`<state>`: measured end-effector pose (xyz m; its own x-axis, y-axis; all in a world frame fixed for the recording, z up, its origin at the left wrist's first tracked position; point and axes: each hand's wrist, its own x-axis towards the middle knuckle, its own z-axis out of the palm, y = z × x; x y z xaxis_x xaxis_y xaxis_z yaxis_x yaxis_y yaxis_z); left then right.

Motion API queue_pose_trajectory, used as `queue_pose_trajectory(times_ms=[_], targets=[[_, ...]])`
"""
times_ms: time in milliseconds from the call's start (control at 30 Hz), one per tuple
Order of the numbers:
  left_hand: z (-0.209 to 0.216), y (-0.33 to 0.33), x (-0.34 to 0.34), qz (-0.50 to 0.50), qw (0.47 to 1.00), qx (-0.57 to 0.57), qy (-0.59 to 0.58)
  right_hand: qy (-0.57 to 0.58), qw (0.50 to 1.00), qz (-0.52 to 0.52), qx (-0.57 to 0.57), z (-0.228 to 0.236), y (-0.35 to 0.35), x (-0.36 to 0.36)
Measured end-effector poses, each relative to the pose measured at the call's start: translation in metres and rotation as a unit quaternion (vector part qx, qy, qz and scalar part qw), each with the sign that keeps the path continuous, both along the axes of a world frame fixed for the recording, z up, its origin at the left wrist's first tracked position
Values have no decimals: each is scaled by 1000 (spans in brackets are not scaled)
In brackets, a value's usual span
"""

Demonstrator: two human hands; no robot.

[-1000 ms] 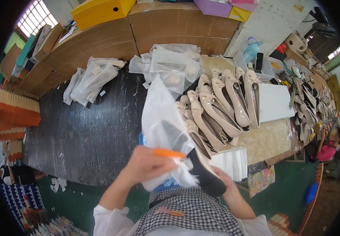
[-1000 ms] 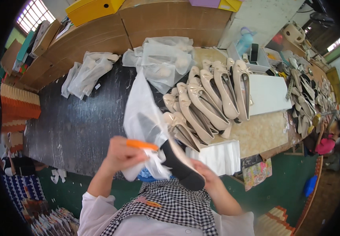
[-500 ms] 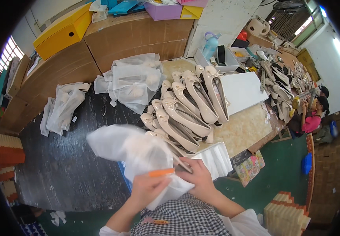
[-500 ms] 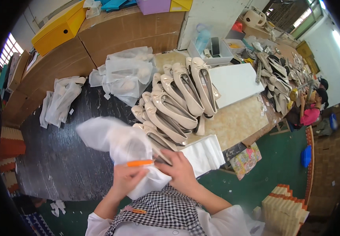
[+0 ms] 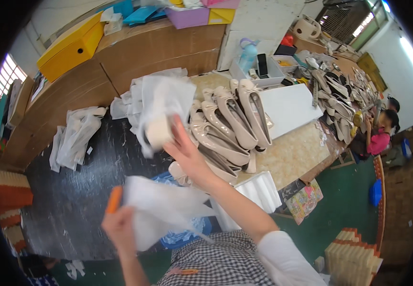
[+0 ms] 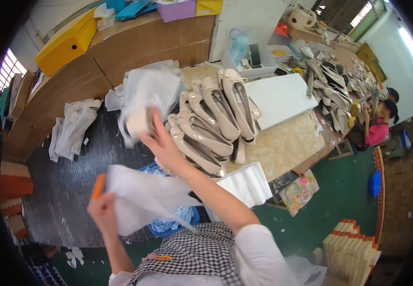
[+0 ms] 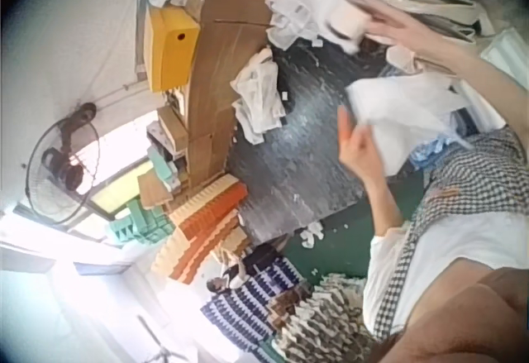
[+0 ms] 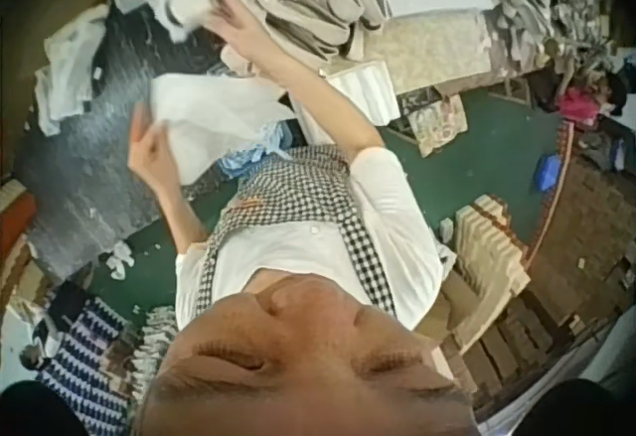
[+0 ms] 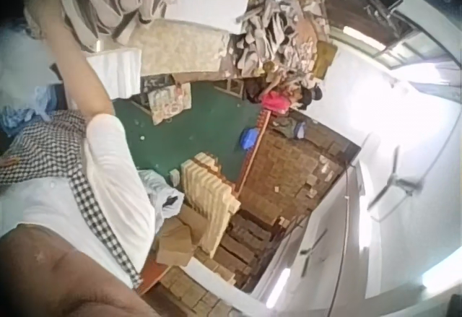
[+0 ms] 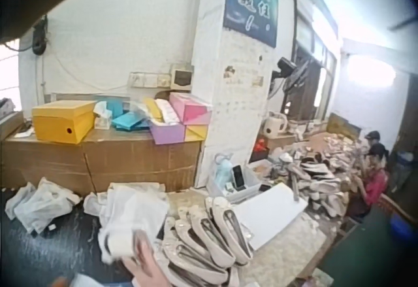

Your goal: The person cleans beige high-heeled shoes with a white cloth and applies a small tag to each shoe. They then cut open a large sack to retrieve white tissue paper and wrap each shoe individually in the paper.

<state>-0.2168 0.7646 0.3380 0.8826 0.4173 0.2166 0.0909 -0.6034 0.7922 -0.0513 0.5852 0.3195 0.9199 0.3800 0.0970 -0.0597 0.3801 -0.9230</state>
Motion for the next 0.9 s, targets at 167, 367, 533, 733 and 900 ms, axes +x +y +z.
queue_pose_trajectory(times_ms=[167,367,533,733,900], targets=[[-10,6,-9,101,991,-85,18,-65,948,182,-252,-8,-3,-52],[-51,-39,8,83,963,-257,-2,-50,930,68,-357,-57,-53,-82],[-49,-21,13,-14,1000,0,12,-349,758,-184,-520,-38,-156,-9],[-41,-45,47,-72,996,52,26,-159,820,-264,-482,-79,-238,50],[-67,-28,56,-57,990,118,45,-160,845,-46,-508,35,-207,-45]])
